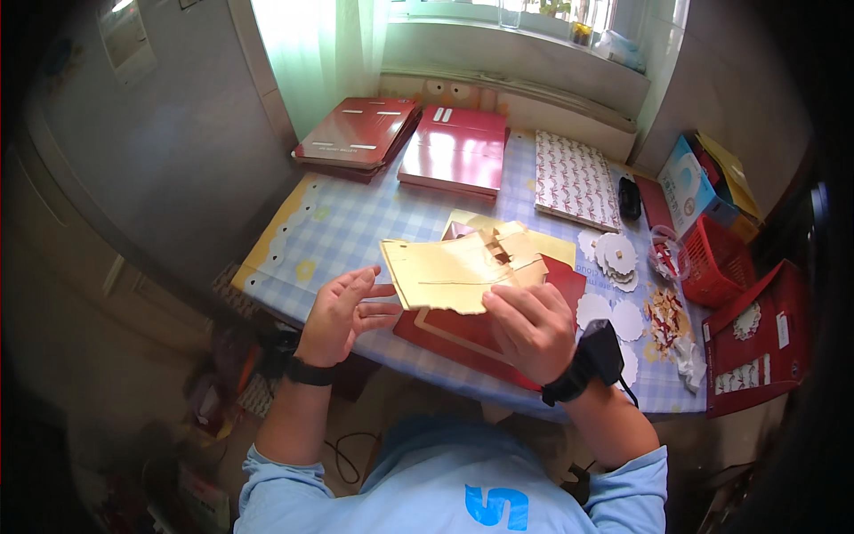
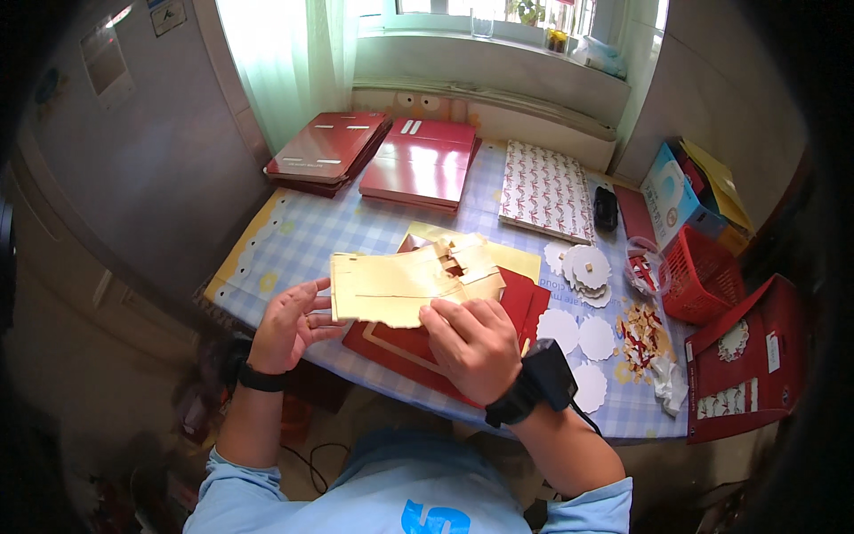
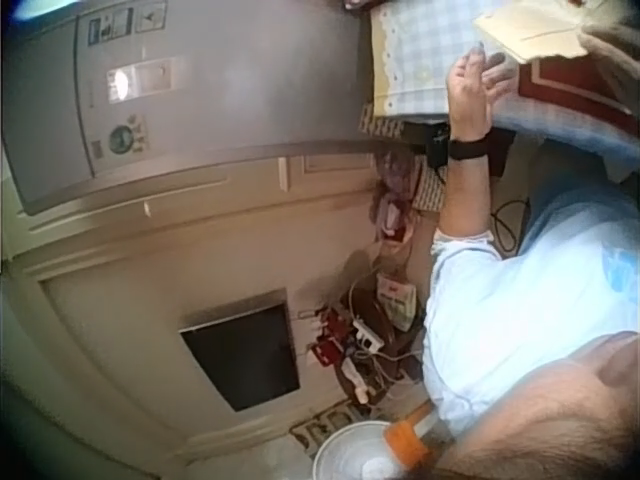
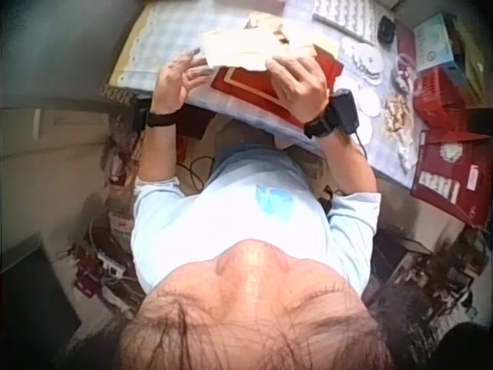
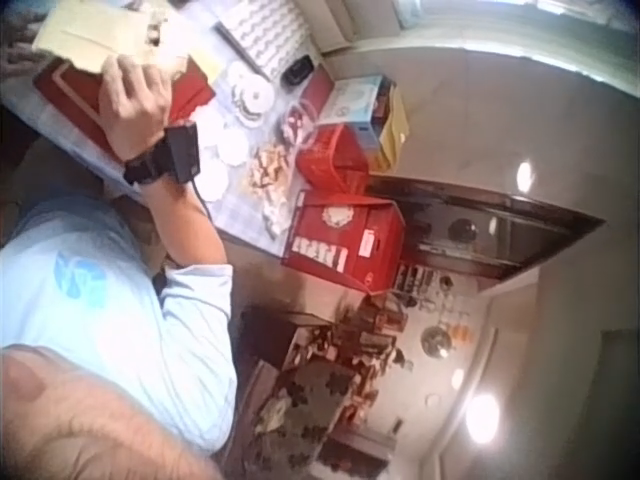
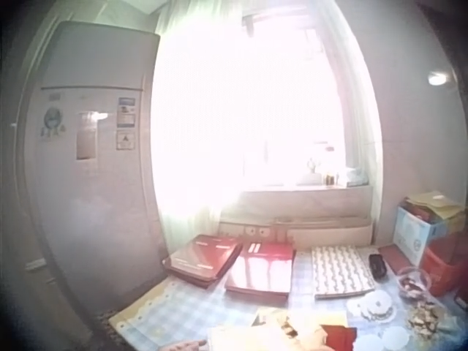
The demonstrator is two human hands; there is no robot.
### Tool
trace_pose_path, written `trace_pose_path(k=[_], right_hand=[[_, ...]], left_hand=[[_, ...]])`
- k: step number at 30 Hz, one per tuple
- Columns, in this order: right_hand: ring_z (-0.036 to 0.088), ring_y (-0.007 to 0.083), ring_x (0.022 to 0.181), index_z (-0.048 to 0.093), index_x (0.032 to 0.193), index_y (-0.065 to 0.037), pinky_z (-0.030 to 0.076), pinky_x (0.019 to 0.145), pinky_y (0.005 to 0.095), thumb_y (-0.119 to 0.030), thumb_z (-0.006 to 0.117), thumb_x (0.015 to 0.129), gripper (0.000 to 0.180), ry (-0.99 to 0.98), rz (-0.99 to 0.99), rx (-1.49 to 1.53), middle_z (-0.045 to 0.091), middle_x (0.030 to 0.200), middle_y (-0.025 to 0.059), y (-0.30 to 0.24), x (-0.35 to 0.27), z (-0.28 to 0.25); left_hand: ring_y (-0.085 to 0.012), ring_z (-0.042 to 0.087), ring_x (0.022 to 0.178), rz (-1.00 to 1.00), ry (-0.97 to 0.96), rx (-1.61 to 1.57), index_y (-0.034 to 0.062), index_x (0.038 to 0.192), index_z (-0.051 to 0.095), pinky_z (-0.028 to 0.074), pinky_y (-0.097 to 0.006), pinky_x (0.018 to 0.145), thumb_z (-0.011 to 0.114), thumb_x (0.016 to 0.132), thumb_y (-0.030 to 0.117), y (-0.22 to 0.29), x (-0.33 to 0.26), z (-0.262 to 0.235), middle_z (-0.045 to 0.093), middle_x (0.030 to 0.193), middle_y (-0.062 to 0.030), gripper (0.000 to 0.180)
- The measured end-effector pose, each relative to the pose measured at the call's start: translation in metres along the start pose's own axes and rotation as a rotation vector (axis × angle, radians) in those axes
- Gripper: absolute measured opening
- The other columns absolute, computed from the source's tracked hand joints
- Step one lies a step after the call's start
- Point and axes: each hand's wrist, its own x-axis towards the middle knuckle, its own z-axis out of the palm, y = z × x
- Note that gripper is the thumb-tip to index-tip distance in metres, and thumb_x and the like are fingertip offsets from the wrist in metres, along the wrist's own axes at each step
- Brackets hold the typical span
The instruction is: Assembling decorative red folders with white paper inserts and lace-patterned cutouts.
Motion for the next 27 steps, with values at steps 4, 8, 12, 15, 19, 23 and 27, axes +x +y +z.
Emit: trace_pose_path(k=[4,8,12,15,19,23,27], right_hand=[[0.061,0.0177,0.078,0.068,0.097,-0.004,0.046,0.07,0.0321,-0.011,0.072,0.071,0.027,-0.083,-0.194,0.048,0.065,0.102,0.007,-0.005,-0.013,-0.021],[0.062,0.0188,0.082,0.069,0.097,-0.006,0.046,0.079,0.0313,-0.013,0.073,0.073,0.025,-0.217,-0.108,0.18,0.064,0.11,0.008,-0.006,-0.012,-0.038],[0.064,0.0248,0.08,0.068,0.094,-0.006,0.051,0.071,0.0339,-0.004,0.07,0.074,0.02,-0.047,0.123,0.418,0.066,0.098,0.0098,-0.004,0.0,-0.052],[0.065,0.0258,0.077,0.067,0.093,-0.004,0.054,0.065,0.0333,-0.001,0.069,0.075,0.018,0.016,0.179,0.522,0.065,0.091,0.0105,-0.006,0.018,-0.043],[0.066,0.025,0.077,0.066,0.092,-0.003,0.056,0.066,0.0329,-0.003,0.07,0.077,0.015,0.038,0.185,0.525,0.065,0.089,0.0097,-0.003,0.025,-0.024],[0.067,0.0255,0.078,0.066,0.094,-0.004,0.056,0.067,0.0333,-0.004,0.071,0.076,0.018,0.018,0.157,0.496,0.065,0.091,0.0099,0.003,0.02,-0.015],[0.067,0.0265,0.08,0.065,0.096,-0.004,0.056,0.068,0.0339,-0.004,0.071,0.076,0.02,0.034,0.185,0.501,0.065,0.092,0.0106,-0.004,0.02,-0.01]], left_hand=[[-0.0201,0.067,0.092,-0.025,-0.119,-0.259,-0.0055,0.117,0.056,0.056,-0.032,0.08,0.056,0.095,0.014,0.0,0.011,0.019,0.064,0.108,-0.0146,0.03],[-0.0157,0.066,0.092,0.138,-0.112,0.016,-0.0052,0.116,0.058,0.053,-0.03,0.081,0.058,0.093,0.012,-0.005,0.007,0.037,0.067,0.105,-0.0111,0.029],[-0.0093,0.064,0.081,0.19,-0.142,0.201,-0.0017,0.113,0.058,0.054,-0.022,0.067,0.06,0.093,0.011,-0.012,-0.006,0.064,0.066,0.1,-0.0074,0.024],[-0.0079,0.063,0.083,0.214,-0.151,0.2,0.0009,0.107,0.055,0.052,-0.022,0.07,0.061,0.093,0.009,-0.018,-0.012,0.081,0.065,0.098,-0.0047,0.018],[-0.0085,0.064,0.075,0.277,-0.181,0.266,0.0002,0.109,0.055,0.052,-0.021,0.063,0.058,0.095,0.015,-0.025,-0.012,0.092,0.066,0.091,-0.0065,0.02],[-0.0086,0.063,0.073,0.232,-0.143,0.136,-0.0017,0.108,0.057,0.051,-0.021,0.062,0.05,0.098,0.019,-0.026,-0.012,0.091,0.065,0.089,-0.0063,0.024],[-0.0077,0.061,0.07,0.194,-0.142,0.107,-0.0021,0.108,0.059,0.049,-0.02,0.059,0.048,0.099,0.02,-0.02,-0.014,0.091,0.065,0.087,-0.0057,0.026]])
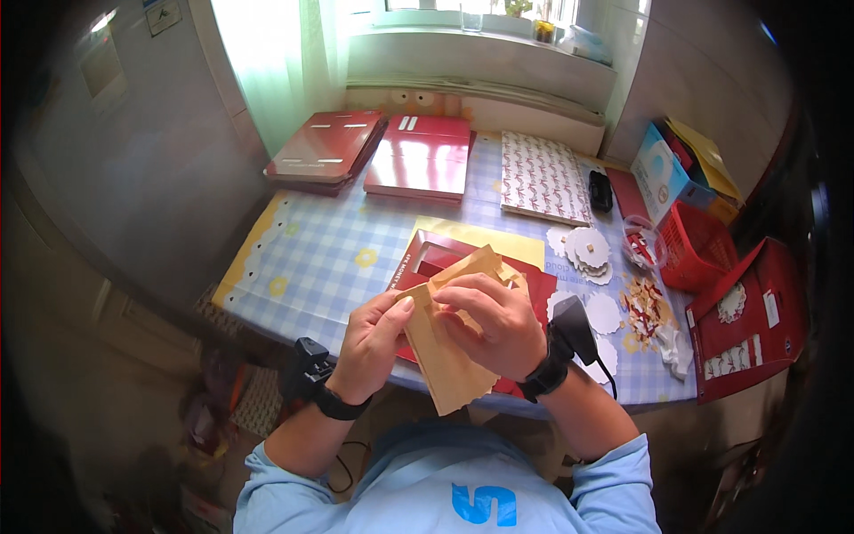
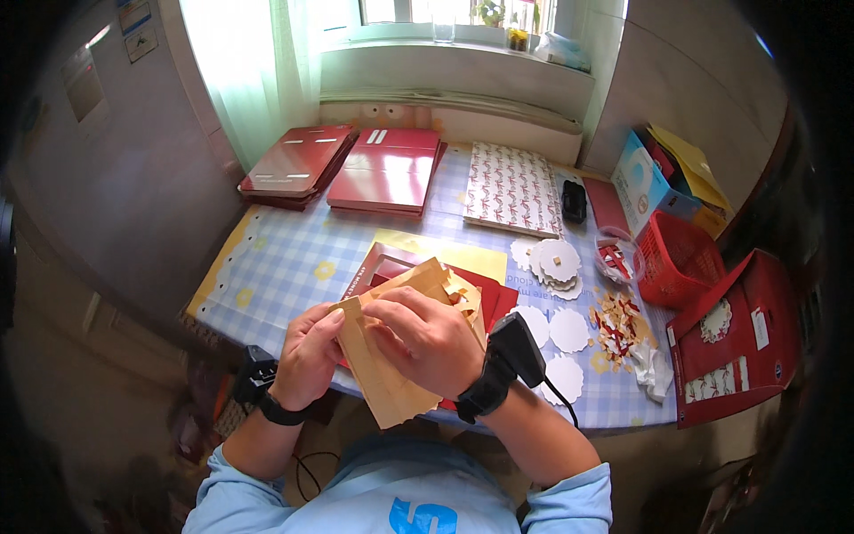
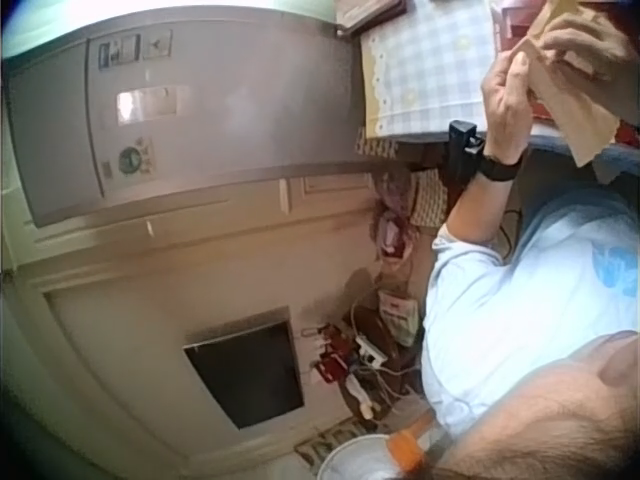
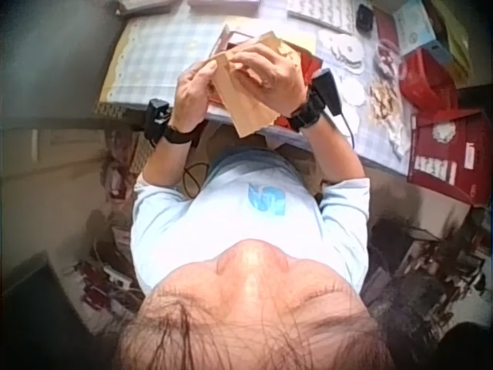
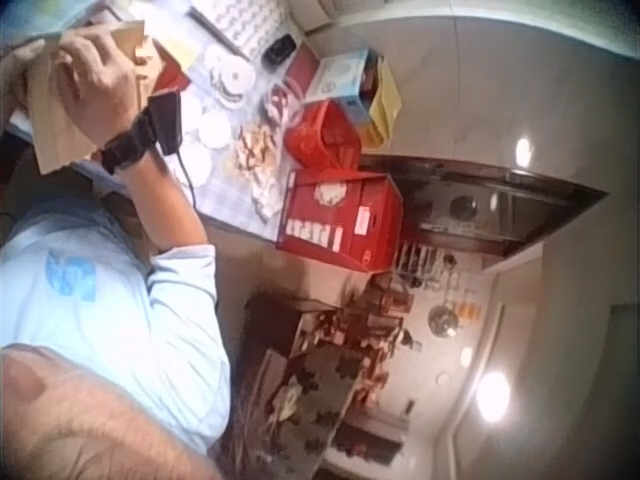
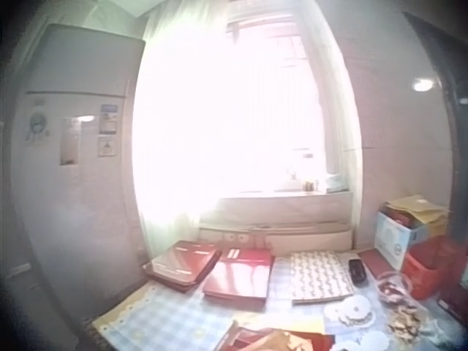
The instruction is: Assembling decorative red folders with white paper inserts and lace-patterned cutouts.
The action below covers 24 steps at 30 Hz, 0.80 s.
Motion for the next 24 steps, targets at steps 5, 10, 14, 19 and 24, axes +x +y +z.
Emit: trace_pose_path(k=[5,10,14,19,24], right_hand=[[0.067,0.0268,0.08,0.064,0.097,-0.002,0.056,0.067,0.0345,-0.004,0.07,0.076,0.022,0.002,-0.158,-0.095,0.065,0.093,0.0116,0.005,0.0,0.002],[0.067,0.0272,0.081,0.064,0.098,0.0,0.055,0.069,0.0353,-0.005,0.069,0.077,0.022,-0.033,-0.188,-0.167,0.065,0.094,0.0128,-0.002,0.002,0.0],[0.066,0.0273,0.08,0.063,0.099,0.0,0.055,0.071,0.036,-0.005,0.069,0.075,0.025,-0.067,-0.211,-0.173,0.064,0.094,0.0121,-0.001,0.003,0.001],[0.066,0.0263,0.078,0.063,0.099,0.0,0.054,0.069,0.0354,-0.006,0.068,0.073,0.028,-0.1,-0.238,-0.208,0.063,0.091,0.011,0.0,0.003,-0.001],[0.065,0.0226,0.077,0.063,0.1,0.001,0.053,0.066,0.0333,-0.009,0.065,0.07,0.031,-0.147,-0.286,-0.304,0.061,0.09,0.0096,0.001,0.002,-0.003]], left_hand=[[-0.0056,0.059,0.069,0.025,0.024,0.007,-0.0004,0.105,0.059,0.048,-0.019,0.06,0.05,0.097,0.019,-0.006,0.003,0.004,0.063,0.084,-0.0041,0.023],[-0.0069,0.06,0.083,0.082,-0.039,0.022,-0.0013,0.107,0.058,0.051,-0.022,0.074,0.05,0.099,0.018,-0.015,0.004,-0.007,0.063,0.094,-0.0047,0.022],[-0.0061,0.057,0.079,0.08,-0.071,-0.076,-0.0002,0.101,0.058,0.049,-0.021,0.071,0.05,0.098,0.016,-0.016,0.003,-0.011,0.062,0.091,-0.0036,0.018],[-0.0062,0.057,0.078,0.083,-0.054,0.064,-0.0012,0.098,0.059,0.048,-0.022,0.07,0.049,0.098,0.015,-0.011,0.002,-0.01,0.062,0.086,-0.0028,0.019],[-0.0042,0.054,0.078,0.105,-0.05,0.283,-0.0026,0.098,0.063,0.044,-0.02,0.071,0.052,0.097,0.014,-0.006,-0.002,-0.01,0.063,0.085,-0.0007,0.02]])
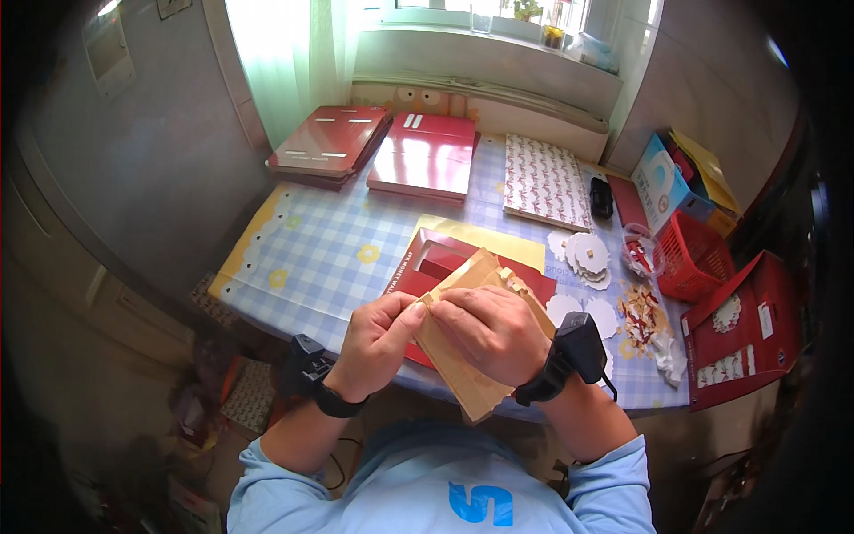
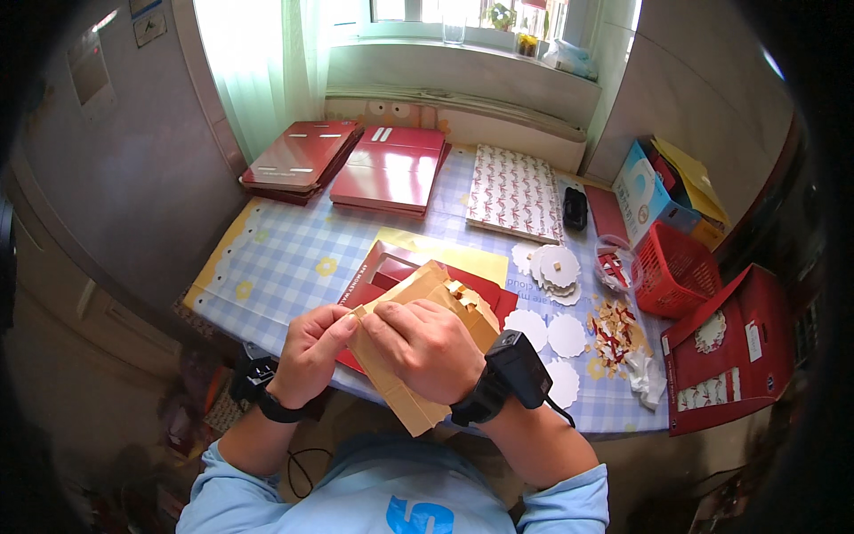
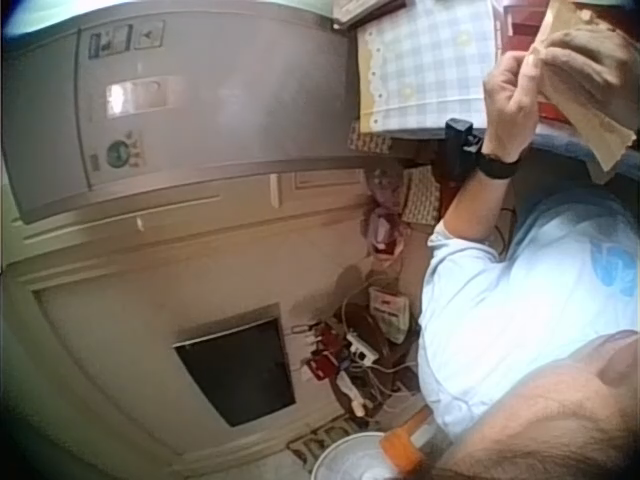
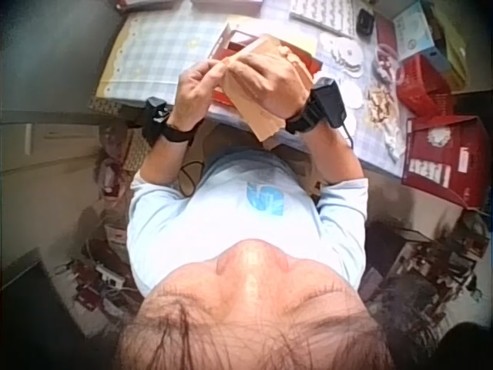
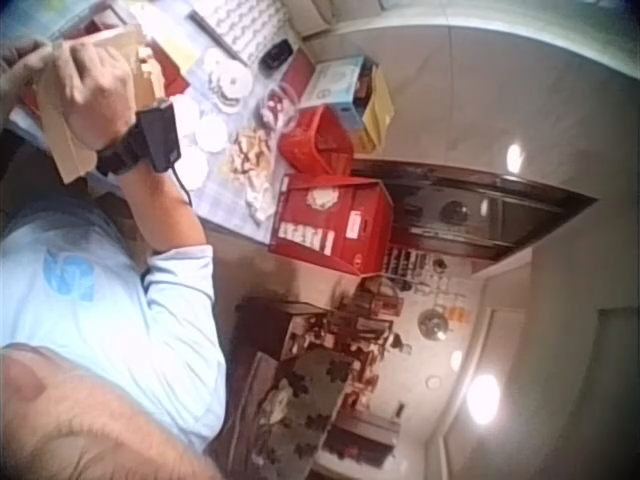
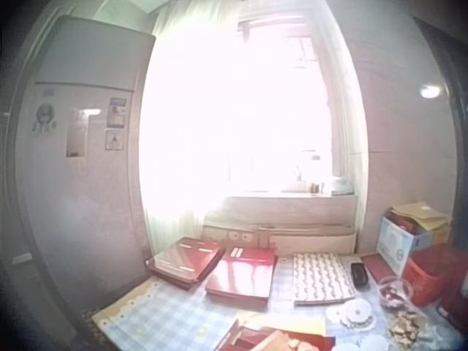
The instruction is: Assembling decorative red folders with white paper inserts and lace-patterned cutouts.
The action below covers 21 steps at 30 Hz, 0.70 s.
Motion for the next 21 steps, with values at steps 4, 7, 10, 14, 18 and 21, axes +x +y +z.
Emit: trace_pose_path(k=[4,7,10,14,18,21], right_hand=[[0.065,0.0218,0.077,0.063,0.101,0.001,0.053,0.068,0.0331,-0.009,0.065,0.069,0.034,-0.02,-0.037,-0.017,0.061,0.092,0.0097,0.0,0.001,-0.007],[0.065,0.0227,0.079,0.063,0.101,0.001,0.054,0.07,0.0331,-0.008,0.066,0.07,0.033,-0.033,-0.057,-0.013,0.063,0.093,0.0106,0.001,0.001,-0.009],[0.066,0.0238,0.082,0.063,0.1,0.001,0.055,0.072,0.0335,-0.006,0.068,0.073,0.029,0.024,-0.021,0.064,0.064,0.094,0.0117,0.002,-0.001,-0.009],[0.067,0.0246,0.083,0.064,0.099,0.001,0.055,0.072,0.0346,-0.005,0.069,0.076,0.024,0.042,0.07,0.175,0.066,0.093,0.0119,0.003,-0.005,-0.005],[0.067,0.0245,0.083,0.064,0.099,0.001,0.056,0.072,0.035,-0.005,0.07,0.077,0.023,0.049,-0.025,0.13,0.066,0.092,0.0112,0.004,-0.007,-0.002],[0.067,0.0242,0.083,0.064,0.099,0.001,0.056,0.073,0.0352,-0.004,0.07,0.076,0.023,0.035,-0.018,0.111,0.067,0.092,0.0109,0.004,-0.008,-0.002]], left_hand=[[-0.0059,0.056,0.083,0.02,-0.068,0.046,-0.0037,0.101,0.063,0.046,-0.022,0.075,0.052,0.097,0.013,0.001,0.0,-0.003,0.064,0.089,-0.0021,0.02],[-0.0057,0.055,0.083,0.048,-0.072,0.103,-0.0039,0.102,0.062,0.045,-0.021,0.075,0.052,0.097,0.013,0.003,0.0,-0.001,0.064,0.089,-0.0017,0.021],[-0.0058,0.055,0.083,0.073,-0.072,0.075,-0.004,0.101,0.063,0.045,-0.021,0.075,0.052,0.097,0.014,0.004,0.001,0.002,0.064,0.09,-0.0018,0.021],[-0.0059,0.056,0.083,0.053,-0.051,0.036,-0.0039,0.099,0.064,0.045,-0.021,0.075,0.053,0.096,0.015,0.003,0.002,0.003,0.064,0.089,-0.0022,0.022],[-0.0062,0.058,0.081,-0.01,-0.07,-0.035,-0.0039,0.095,0.066,0.046,-0.021,0.075,0.054,0.096,0.015,-0.002,0.005,-0.001,0.066,0.087,-0.0027,0.023],[-0.0065,0.058,0.08,-0.023,-0.074,0.019,-0.0035,0.094,0.067,0.046,-0.021,0.074,0.055,0.096,0.015,-0.006,0.008,-0.002,0.067,0.086,-0.0031,0.023]])
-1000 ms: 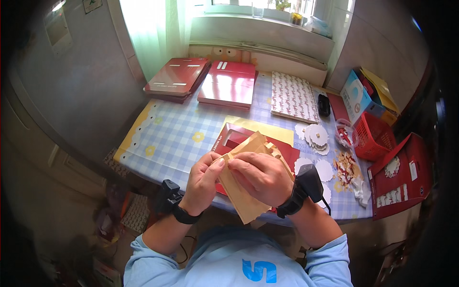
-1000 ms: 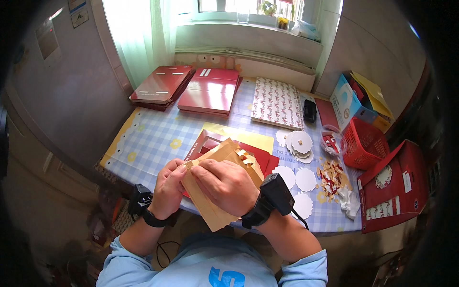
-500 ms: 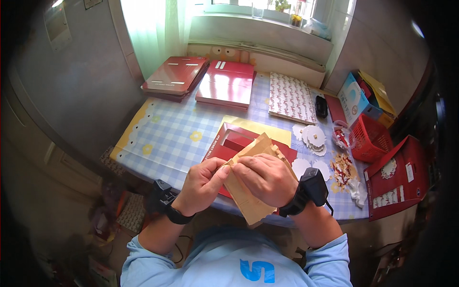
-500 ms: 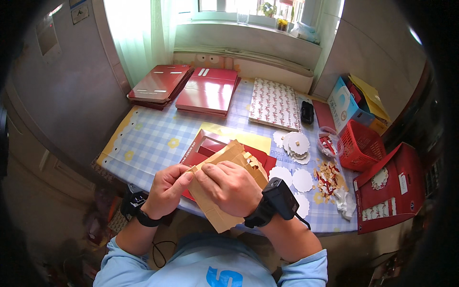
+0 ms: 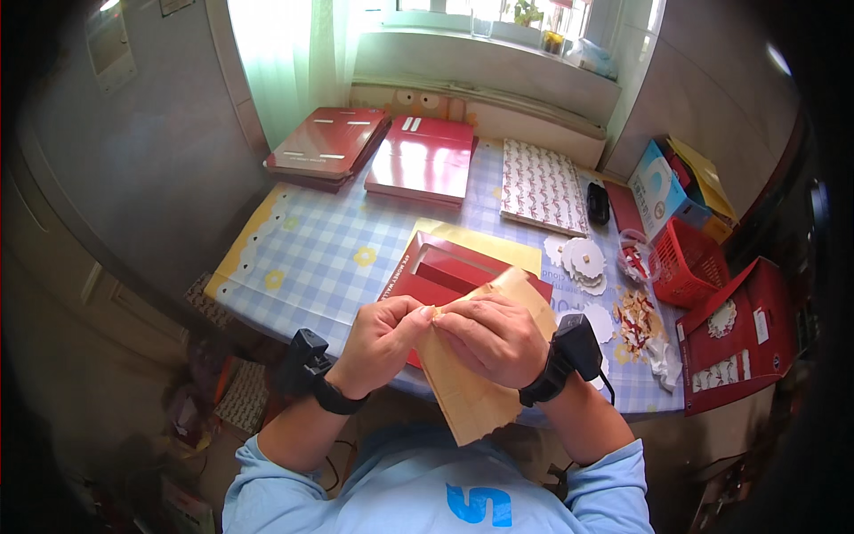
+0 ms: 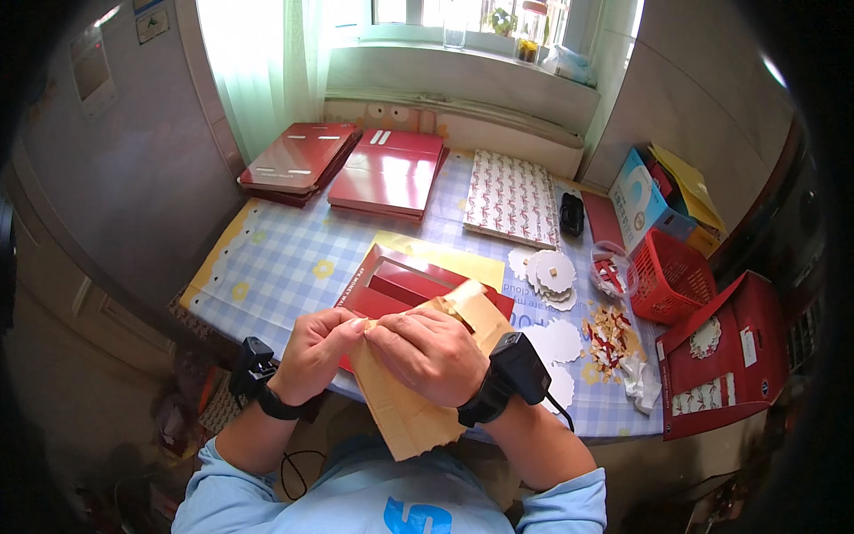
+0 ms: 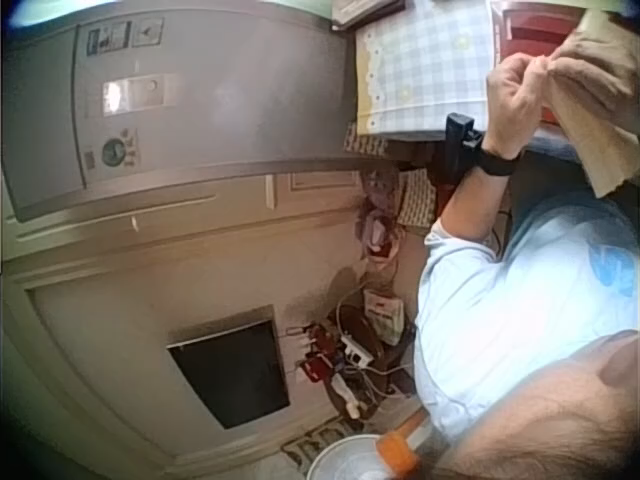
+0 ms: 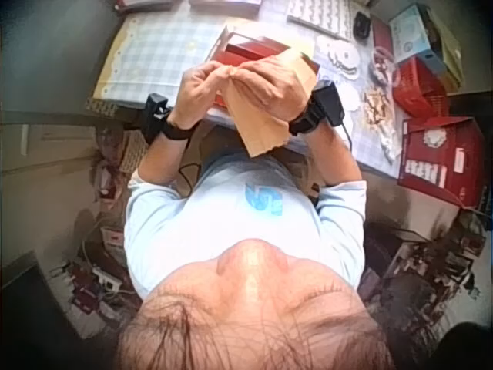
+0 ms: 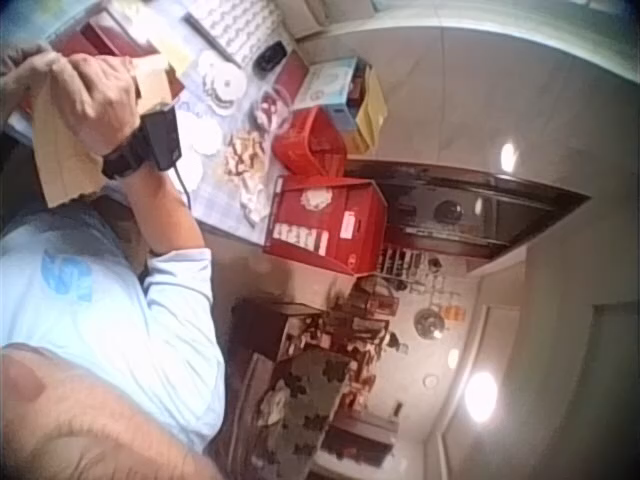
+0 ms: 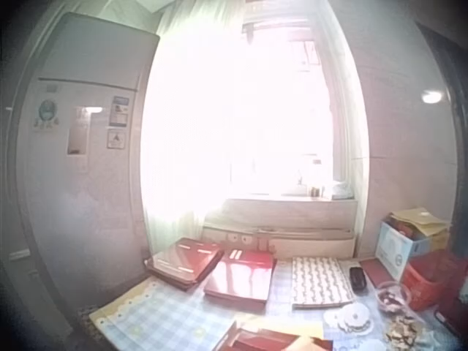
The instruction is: Assembling decorative red folders with white paper inserts and lace-patterned cutouts.
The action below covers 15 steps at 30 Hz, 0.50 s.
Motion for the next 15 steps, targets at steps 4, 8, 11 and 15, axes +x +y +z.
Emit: trace_pose_path(k=[4,8,11,15], right_hand=[[0.067,0.024,0.082,0.064,0.097,0.001,0.056,0.073,0.0352,-0.003,0.07,0.076,0.022,-0.002,0.035,0.026,0.067,0.093,0.0107,0.0,0.002,0.0],[0.067,0.0244,0.081,0.064,0.095,-0.001,0.056,0.073,0.0345,-0.003,0.07,0.076,0.02,-0.003,0.085,0.091,0.067,0.091,0.0107,-0.001,0.001,-0.002],[0.067,0.0249,0.081,0.065,0.094,-0.002,0.055,0.073,0.0332,-0.002,0.07,0.076,0.019,0.006,0.19,0.184,0.068,0.09,0.0104,-0.004,-0.003,-0.007],[0.068,0.024,0.081,0.067,0.092,-0.003,0.055,0.072,0.031,0.003,0.067,0.077,0.016,0.098,0.397,0.318,0.069,0.091,0.0095,-0.005,-0.008,-0.032]], left_hand=[[-0.0064,0.058,0.079,0.017,0.02,0.059,-0.003,0.094,0.067,0.046,-0.021,0.072,0.056,0.095,0.016,-0.001,0.0,0.0,0.067,0.087,-0.0035,0.022],[-0.0061,0.058,0.077,0.015,0.043,0.061,-0.0025,0.093,0.068,0.046,-0.021,0.07,0.057,0.094,0.016,0.002,-0.002,0.004,0.067,0.085,-0.003,0.022],[-0.0054,0.057,0.073,0.007,0.076,0.033,-0.002,0.09,0.067,0.046,-0.021,0.066,0.057,0.094,0.017,0.004,-0.002,0.007,0.066,0.08,-0.0013,0.022],[-0.0037,0.054,0.064,-0.017,0.13,-0.012,0.0003,0.085,0.066,0.043,-0.02,0.057,0.058,0.092,0.018,0.009,0.001,0.002,0.062,0.073,0.0023,0.021]])
